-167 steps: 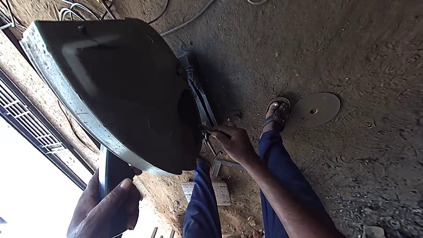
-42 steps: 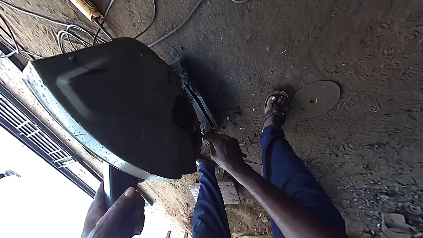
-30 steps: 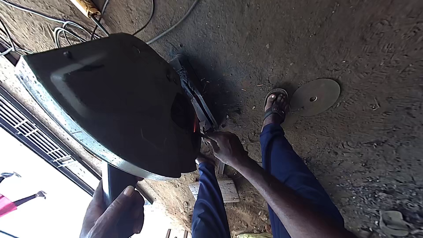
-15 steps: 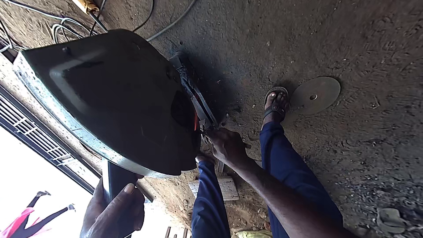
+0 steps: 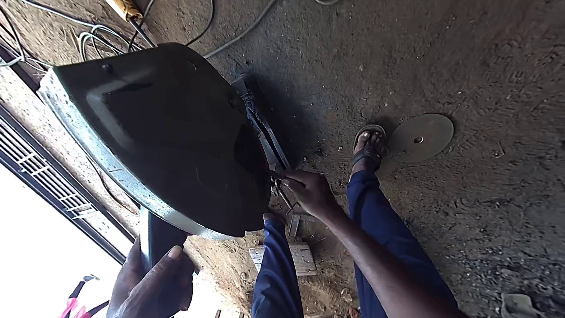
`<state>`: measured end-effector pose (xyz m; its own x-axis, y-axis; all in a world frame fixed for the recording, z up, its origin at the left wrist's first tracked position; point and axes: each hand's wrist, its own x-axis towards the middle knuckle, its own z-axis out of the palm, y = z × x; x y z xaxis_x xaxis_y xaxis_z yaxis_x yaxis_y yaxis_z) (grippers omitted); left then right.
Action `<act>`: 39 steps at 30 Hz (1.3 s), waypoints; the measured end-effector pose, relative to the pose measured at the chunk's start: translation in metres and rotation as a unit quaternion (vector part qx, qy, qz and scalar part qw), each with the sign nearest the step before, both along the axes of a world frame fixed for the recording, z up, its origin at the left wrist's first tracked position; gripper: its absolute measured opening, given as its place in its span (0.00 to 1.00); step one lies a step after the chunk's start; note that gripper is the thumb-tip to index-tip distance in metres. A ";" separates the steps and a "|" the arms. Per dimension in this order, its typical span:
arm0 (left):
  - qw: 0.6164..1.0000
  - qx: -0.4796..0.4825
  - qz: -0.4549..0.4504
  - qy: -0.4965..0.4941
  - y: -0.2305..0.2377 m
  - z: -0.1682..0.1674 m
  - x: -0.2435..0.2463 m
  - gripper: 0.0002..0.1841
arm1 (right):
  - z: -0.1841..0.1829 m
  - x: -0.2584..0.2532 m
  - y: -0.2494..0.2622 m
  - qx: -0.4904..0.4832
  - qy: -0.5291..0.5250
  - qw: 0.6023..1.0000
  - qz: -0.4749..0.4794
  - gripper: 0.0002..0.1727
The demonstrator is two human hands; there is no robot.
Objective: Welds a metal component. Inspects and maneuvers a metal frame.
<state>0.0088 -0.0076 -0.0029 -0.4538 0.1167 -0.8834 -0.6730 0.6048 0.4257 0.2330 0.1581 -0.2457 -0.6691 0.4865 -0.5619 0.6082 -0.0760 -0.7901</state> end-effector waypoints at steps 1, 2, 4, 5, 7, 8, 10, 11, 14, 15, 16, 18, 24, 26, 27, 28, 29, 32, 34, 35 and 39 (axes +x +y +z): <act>1.000 -0.001 0.000 -0.001 0.000 0.000 0.000 0.23 | 0.002 0.002 0.010 -0.107 0.032 0.992 -0.057 0.13; 1.000 -0.001 0.002 -0.001 -0.001 0.000 0.000 0.23 | 0.005 0.005 0.019 -0.205 0.063 0.971 -0.110 0.12; 1.000 -0.001 0.001 0.001 0.000 0.000 0.000 0.24 | 0.008 0.012 0.030 -0.325 0.110 0.924 -0.170 0.13; 1.000 0.001 -0.002 0.000 0.000 -0.001 0.000 0.24 | 0.009 0.015 0.033 -0.355 0.131 0.907 -0.187 0.14; 1.000 0.000 -0.009 0.000 -0.001 0.000 0.000 0.23 | 0.010 0.018 0.037 -0.388 0.165 0.883 -0.208 0.14; 1.000 0.000 -0.010 0.000 -0.001 0.000 -0.001 0.22 | 0.011 0.018 0.039 -0.396 0.181 0.874 -0.216 0.14; 1.000 0.000 -0.009 -0.002 -0.002 0.000 -0.001 0.22 | 0.011 0.018 0.040 -0.405 0.205 0.862 -0.225 0.14; 1.000 0.000 -0.008 -0.003 -0.002 0.000 -0.001 0.23 | 0.011 0.018 0.041 -0.409 0.217 0.857 -0.226 0.14; 1.000 -0.001 -0.004 -0.004 -0.002 0.000 -0.001 0.22 | 0.013 0.018 0.041 -0.425 0.248 0.840 -0.229 0.14; 1.000 -0.002 -0.004 -0.003 -0.002 0.000 -0.001 0.22 | 0.014 0.017 0.041 -0.427 0.254 0.836 -0.231 0.14; 1.000 -0.005 -0.006 -0.002 -0.001 0.001 -0.001 0.22 | 0.014 0.016 0.041 -0.429 0.257 0.833 -0.235 0.14; 1.000 -0.007 -0.010 -0.004 -0.001 0.002 -0.001 0.21 | 0.013 0.015 0.039 -0.430 0.258 0.832 -0.239 0.14; 1.000 -0.003 -0.002 -0.006 -0.001 0.001 -0.001 0.21 | 0.010 0.007 0.026 -0.303 0.112 0.930 -0.175 0.13; 1.000 0.000 -0.003 -0.003 -0.001 0.001 -0.001 0.21 | 0.005 0.005 0.016 -0.190 0.038 0.976 -0.096 0.12; 1.000 0.004 -0.002 -0.002 -0.002 0.001 -0.001 0.21 | 0.003 0.004 0.011 -0.140 0.002 0.988 -0.061 0.12; 1.000 0.007 -0.002 0.000 -0.003 0.000 0.000 0.22 | 0.002 0.002 0.006 -0.099 -0.032 0.994 -0.034 0.12; 1.000 0.006 -0.001 0.003 -0.003 0.000 0.000 0.22 | 0.003 0.000 0.000 -0.064 -0.055 0.996 -0.015 0.13; 1.000 0.005 -0.005 0.002 -0.003 0.000 0.000 0.21 | 0.008 -0.010 -0.019 0.042 -0.099 0.993 0.056 0.14; 1.000 -0.003 -0.003 0.001 -0.001 0.000 0.000 0.20 | 0.011 -0.015 -0.033 0.097 -0.121 0.985 0.079 0.14; 1.000 -0.006 -0.002 0.003 -0.001 0.000 0.000 0.20 | 0.012 -0.016 -0.038 0.125 -0.124 0.981 0.079 0.14; 1.000 -0.005 0.001 0.005 0.000 0.000 0.001 0.20 | 0.013 -0.015 -0.045 0.180 -0.112 0.974 0.077 0.13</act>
